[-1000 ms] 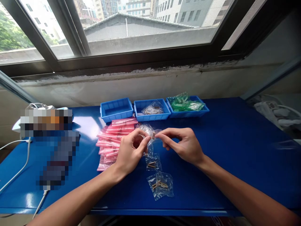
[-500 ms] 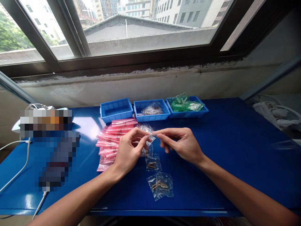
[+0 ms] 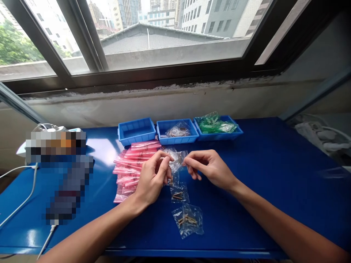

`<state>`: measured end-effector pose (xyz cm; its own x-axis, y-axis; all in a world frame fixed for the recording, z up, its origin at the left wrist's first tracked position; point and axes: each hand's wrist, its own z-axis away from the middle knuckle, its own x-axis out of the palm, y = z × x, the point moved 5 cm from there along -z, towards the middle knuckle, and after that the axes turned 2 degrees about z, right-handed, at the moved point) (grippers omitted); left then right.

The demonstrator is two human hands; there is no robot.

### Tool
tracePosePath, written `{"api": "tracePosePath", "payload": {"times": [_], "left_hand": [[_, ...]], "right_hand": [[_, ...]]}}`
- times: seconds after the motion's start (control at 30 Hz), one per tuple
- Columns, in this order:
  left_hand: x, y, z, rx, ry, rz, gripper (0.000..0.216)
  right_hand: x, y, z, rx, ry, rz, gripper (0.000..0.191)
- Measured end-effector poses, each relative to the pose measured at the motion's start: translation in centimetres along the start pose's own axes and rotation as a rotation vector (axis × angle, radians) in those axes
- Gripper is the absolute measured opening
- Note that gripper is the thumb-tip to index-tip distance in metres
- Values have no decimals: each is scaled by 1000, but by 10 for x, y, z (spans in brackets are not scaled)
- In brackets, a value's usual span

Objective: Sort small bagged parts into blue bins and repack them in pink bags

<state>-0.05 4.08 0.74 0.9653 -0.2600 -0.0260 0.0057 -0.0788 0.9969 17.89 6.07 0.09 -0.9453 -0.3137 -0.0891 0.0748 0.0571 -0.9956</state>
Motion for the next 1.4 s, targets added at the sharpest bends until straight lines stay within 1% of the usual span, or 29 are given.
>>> {"api": "tracePosePath", "payload": {"times": [0.13, 0.17, 0.23, 0.27, 0.33, 0.43, 0.5, 0.57, 0.67, 0.77, 0.87, 1.0, 1.07, 1.13, 1.2, 1.27, 1.33, 1.4], "left_hand": [[2, 0, 0, -4, -19, 10, 30], [3, 0, 0, -3, -29, 0, 31], [3, 0, 0, 2, -35, -12, 31], [3, 0, 0, 4, -30, -13, 31], [2, 0, 0, 6, -21, -6, 31], [1, -1, -1, 11, -27, 8, 29], [2, -1, -1, 13, -35, 11, 29], [2, -1, -1, 14, -38, 8, 29], [4, 1, -1, 22, -48, -9, 28], [5, 3, 0, 33, -62, -43, 25], [5, 5, 1, 39, -62, -74, 24], [4, 5, 1, 25, -43, -85, 22], [3, 4, 0, 13, -34, -84, 20], [3, 1, -1, -1, -23, -79, 20], [2, -2, -1, -23, -12, -59, 22], [1, -5, -2, -44, -5, -17, 30], [1, -6, -2, -52, -7, 22, 35], [1, -4, -2, -46, -3, 37, 34]], "right_hand": [[-12, 5, -8, 66, 182, -304, 28], [-13, 6, -10, 84, 194, -351, 32], [-12, 8, -11, 120, 152, -347, 41], [-11, 8, -10, 125, 119, -291, 42], [-10, 6, -8, 83, 90, -79, 40], [-12, 0, -5, -82, 146, 363, 32], [-10, -1, -4, -177, 183, 581, 32], [-8, 3, -5, -212, 200, 690, 34], [-4, 10, -9, -188, 221, 745, 28], [0, 12, -11, -150, 226, 737, 22], [-2, 11, -12, -101, 209, 667, 23], [-13, 9, -10, -79, 231, 380, 33], [-16, 8, -8, -87, 225, 258, 35], [-14, 4, -6, -111, 202, 193, 34], [-10, -3, -3, -154, 177, 150, 31], [-5, -9, 0, -189, 157, 117, 28], [0, -12, 3, -202, 134, 101, 26], [3, -13, 5, -197, 105, 100, 24]]}}
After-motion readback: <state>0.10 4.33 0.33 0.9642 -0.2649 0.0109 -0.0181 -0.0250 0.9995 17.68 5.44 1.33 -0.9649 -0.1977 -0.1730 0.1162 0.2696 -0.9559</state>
